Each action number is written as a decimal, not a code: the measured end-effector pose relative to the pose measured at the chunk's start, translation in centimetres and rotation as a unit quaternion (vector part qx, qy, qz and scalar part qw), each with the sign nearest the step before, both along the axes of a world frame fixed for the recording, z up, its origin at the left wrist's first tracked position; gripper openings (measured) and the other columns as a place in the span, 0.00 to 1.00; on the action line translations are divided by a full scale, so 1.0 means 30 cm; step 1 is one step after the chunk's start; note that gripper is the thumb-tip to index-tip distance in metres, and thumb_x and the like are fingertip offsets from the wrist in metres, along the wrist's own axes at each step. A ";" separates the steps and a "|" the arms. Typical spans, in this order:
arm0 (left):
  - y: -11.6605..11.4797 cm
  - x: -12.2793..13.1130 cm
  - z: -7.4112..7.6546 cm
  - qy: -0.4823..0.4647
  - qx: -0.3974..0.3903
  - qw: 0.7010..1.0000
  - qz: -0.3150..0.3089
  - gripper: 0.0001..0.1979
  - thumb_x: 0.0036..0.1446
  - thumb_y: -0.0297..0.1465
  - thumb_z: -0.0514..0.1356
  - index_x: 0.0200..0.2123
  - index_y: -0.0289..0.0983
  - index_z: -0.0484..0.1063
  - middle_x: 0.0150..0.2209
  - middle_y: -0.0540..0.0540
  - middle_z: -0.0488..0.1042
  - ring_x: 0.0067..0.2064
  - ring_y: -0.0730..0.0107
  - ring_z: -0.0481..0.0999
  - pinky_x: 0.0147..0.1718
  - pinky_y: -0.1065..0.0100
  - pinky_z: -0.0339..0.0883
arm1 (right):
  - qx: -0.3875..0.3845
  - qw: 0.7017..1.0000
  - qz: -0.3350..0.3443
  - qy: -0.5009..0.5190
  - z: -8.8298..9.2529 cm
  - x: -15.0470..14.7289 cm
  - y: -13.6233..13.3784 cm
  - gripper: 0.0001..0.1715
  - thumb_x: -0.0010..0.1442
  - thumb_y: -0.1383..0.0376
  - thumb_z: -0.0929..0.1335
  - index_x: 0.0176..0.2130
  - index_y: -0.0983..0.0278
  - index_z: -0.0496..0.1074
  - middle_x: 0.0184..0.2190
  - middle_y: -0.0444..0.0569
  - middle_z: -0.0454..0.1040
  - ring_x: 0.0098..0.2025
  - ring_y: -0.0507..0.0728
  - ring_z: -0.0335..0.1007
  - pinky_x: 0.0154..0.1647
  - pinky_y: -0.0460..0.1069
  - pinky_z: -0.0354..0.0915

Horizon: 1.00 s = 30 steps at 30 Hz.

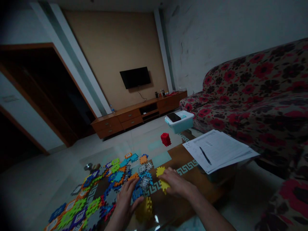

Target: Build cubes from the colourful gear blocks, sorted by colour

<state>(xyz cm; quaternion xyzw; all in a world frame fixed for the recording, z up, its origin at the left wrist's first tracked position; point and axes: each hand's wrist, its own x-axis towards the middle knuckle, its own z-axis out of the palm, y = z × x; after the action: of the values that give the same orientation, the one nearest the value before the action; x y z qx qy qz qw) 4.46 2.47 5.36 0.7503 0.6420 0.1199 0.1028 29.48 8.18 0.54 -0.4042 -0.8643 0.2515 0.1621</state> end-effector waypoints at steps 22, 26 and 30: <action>0.284 0.216 0.057 0.123 -0.138 0.974 -0.127 0.40 0.45 0.25 0.57 0.64 0.35 0.50 0.62 0.37 0.60 0.63 0.57 0.59 0.62 0.59 0.52 | -0.053 0.987 -0.131 -0.077 0.054 -0.035 -0.046 0.37 0.40 0.73 0.70 0.52 0.73 0.69 0.52 0.67 0.69 0.57 0.74 0.62 0.61 0.63 0.54; 0.147 0.091 0.063 0.080 -0.116 0.985 -0.096 0.44 0.44 0.28 0.57 0.66 0.33 0.46 0.64 0.35 0.57 0.64 0.56 0.57 0.62 0.59 0.51 | -0.048 0.991 -0.122 -0.027 0.035 -0.021 -0.032 0.41 0.43 0.67 0.70 0.58 0.68 0.65 0.52 0.62 0.68 0.57 0.71 0.61 0.59 0.62 0.55; 0.034 0.026 0.014 0.097 -0.169 0.980 -0.045 0.49 0.37 0.27 0.58 0.66 0.34 0.48 0.65 0.34 0.58 0.65 0.52 0.57 0.62 0.55 0.50 | -0.025 0.995 -0.090 0.035 0.040 -0.068 -0.042 0.41 0.46 0.67 0.69 0.60 0.66 0.62 0.53 0.59 0.68 0.56 0.68 0.61 0.59 0.60 0.54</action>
<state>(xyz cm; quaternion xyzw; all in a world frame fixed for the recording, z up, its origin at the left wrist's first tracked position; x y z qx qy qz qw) 5.24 3.50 5.79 0.7582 0.6257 -0.0683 0.1702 27.44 6.92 1.74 -0.4751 -0.8118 0.2717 0.2038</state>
